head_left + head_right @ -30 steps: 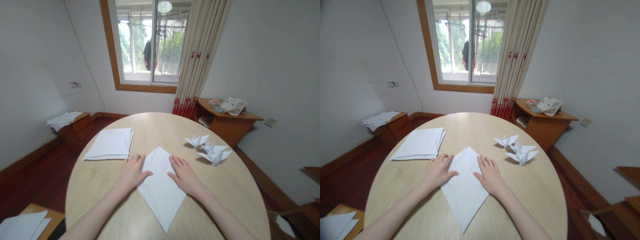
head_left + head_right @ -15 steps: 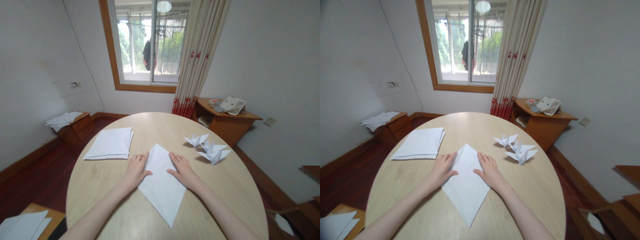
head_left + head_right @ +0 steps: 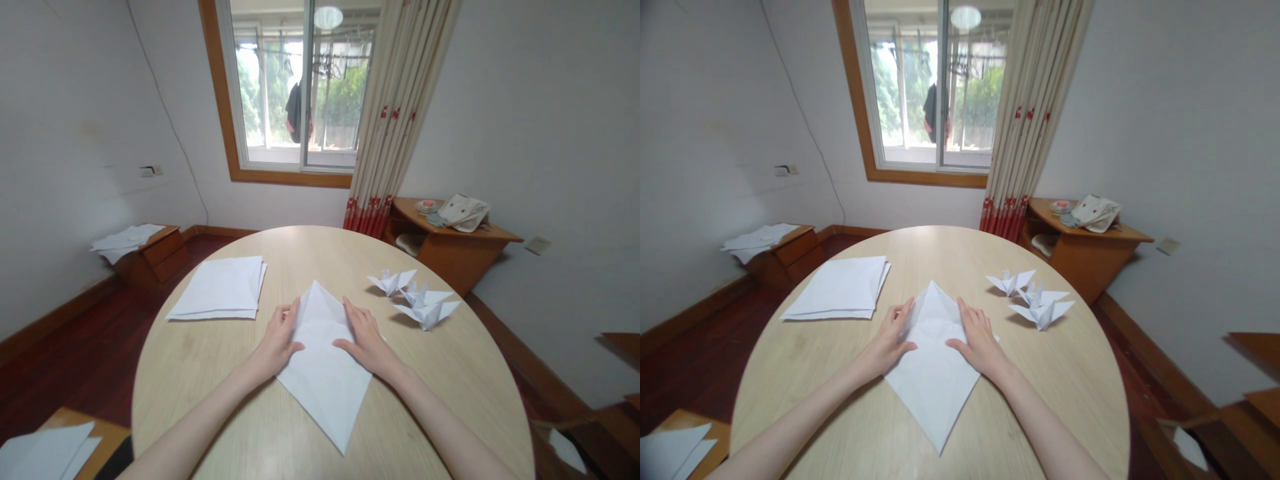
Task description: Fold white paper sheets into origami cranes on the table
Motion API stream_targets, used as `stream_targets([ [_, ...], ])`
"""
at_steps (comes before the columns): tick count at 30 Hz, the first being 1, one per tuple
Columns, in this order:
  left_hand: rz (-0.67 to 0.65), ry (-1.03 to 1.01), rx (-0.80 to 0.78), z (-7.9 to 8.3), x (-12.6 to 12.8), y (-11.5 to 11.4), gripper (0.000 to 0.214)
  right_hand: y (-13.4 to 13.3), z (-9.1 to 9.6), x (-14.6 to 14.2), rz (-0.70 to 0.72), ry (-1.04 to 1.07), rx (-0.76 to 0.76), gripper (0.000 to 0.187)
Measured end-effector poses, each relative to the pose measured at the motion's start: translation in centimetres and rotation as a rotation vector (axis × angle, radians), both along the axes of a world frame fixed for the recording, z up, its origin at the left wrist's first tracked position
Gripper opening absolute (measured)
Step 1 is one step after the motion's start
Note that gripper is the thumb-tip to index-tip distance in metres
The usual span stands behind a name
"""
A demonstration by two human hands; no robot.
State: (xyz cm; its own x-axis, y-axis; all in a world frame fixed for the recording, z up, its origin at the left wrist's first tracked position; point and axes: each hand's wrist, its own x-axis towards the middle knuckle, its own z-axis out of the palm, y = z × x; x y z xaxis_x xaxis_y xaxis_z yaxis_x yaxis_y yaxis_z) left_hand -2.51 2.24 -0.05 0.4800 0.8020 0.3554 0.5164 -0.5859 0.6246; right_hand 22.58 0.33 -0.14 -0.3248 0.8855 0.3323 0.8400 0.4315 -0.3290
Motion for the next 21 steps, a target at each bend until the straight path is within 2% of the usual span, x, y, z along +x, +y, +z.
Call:
stream_targets([
  [12, 0.005, -0.023, 0.019, 0.17, 0.05, 0.33, 0.107, 0.20, 0.12, -0.12, -0.003, 0.124, 0.055, 0.107],
  [18, 0.117, 0.116, -0.024, 0.36, 0.06, 0.40, 0.106, 0.06, 0.28, -0.15, -0.020, 0.106, 0.057, 0.099],
  [21, 0.105, 0.153, 0.026, 0.74, 0.21, 0.18, 0.104, -0.03, 0.39, -0.13, 0.010, 0.085, 0.097, 0.095],
])
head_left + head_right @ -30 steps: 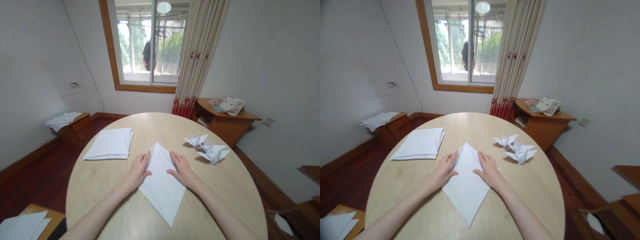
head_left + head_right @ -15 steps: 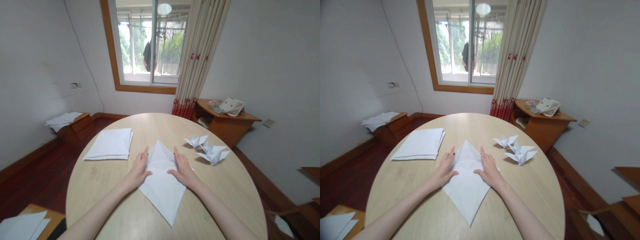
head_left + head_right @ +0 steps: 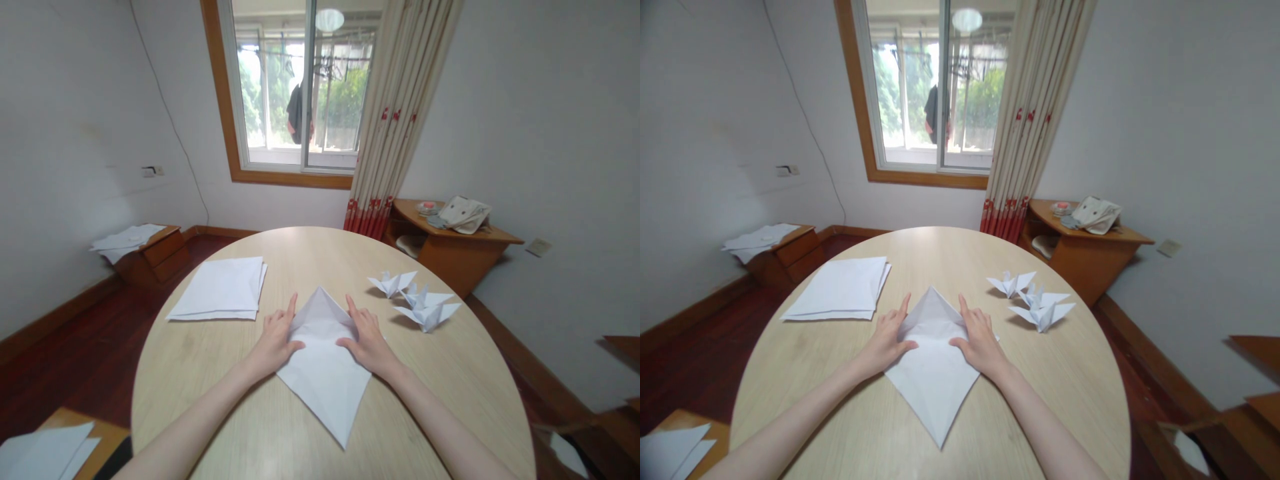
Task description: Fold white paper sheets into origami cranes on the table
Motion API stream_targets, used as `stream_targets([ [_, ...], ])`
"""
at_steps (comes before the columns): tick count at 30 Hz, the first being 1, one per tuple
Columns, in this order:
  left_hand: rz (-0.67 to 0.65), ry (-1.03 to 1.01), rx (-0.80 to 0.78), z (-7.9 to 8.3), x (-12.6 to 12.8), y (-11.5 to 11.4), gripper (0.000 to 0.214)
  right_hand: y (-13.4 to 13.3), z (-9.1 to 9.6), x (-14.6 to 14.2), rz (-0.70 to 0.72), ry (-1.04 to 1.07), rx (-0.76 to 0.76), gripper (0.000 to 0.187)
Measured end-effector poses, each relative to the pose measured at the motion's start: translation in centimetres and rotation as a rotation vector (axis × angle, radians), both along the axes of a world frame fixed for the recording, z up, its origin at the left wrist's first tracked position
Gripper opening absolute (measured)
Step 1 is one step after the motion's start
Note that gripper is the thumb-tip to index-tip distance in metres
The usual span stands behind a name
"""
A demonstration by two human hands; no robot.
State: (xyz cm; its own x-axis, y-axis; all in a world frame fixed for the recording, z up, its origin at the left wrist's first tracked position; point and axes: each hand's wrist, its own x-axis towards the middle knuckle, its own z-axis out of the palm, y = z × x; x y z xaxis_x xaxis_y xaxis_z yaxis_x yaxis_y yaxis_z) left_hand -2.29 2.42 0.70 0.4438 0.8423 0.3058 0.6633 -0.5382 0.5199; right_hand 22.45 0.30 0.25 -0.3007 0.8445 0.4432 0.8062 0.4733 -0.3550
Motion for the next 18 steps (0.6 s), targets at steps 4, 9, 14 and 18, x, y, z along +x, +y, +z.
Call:
stream_targets([
  [4, -0.032, 0.007, 0.094, 0.2, 0.1, -0.2, 0.101, -0.3, 0.3, 0.0, 0.070, -0.019, 0.085, 0.080],
  [9, -0.064, 0.018, 0.219, -0.1, 0.1, -0.1, 0.095, -0.9, 1.2, -0.2, 0.128, 0.066, 0.157, 0.041],
  [14, -0.169, -0.060, 0.322, 0.1, -0.1, -0.1, 0.078, -1.6, 2.1, -0.4, 0.174, 0.147, 0.204, 0.031],
  [18, -0.297, -0.120, 0.354, 0.8, -0.3, -0.4, 0.056, -1.9, 2.3, -0.4, 0.216, 0.193, 0.218, 0.031],
])
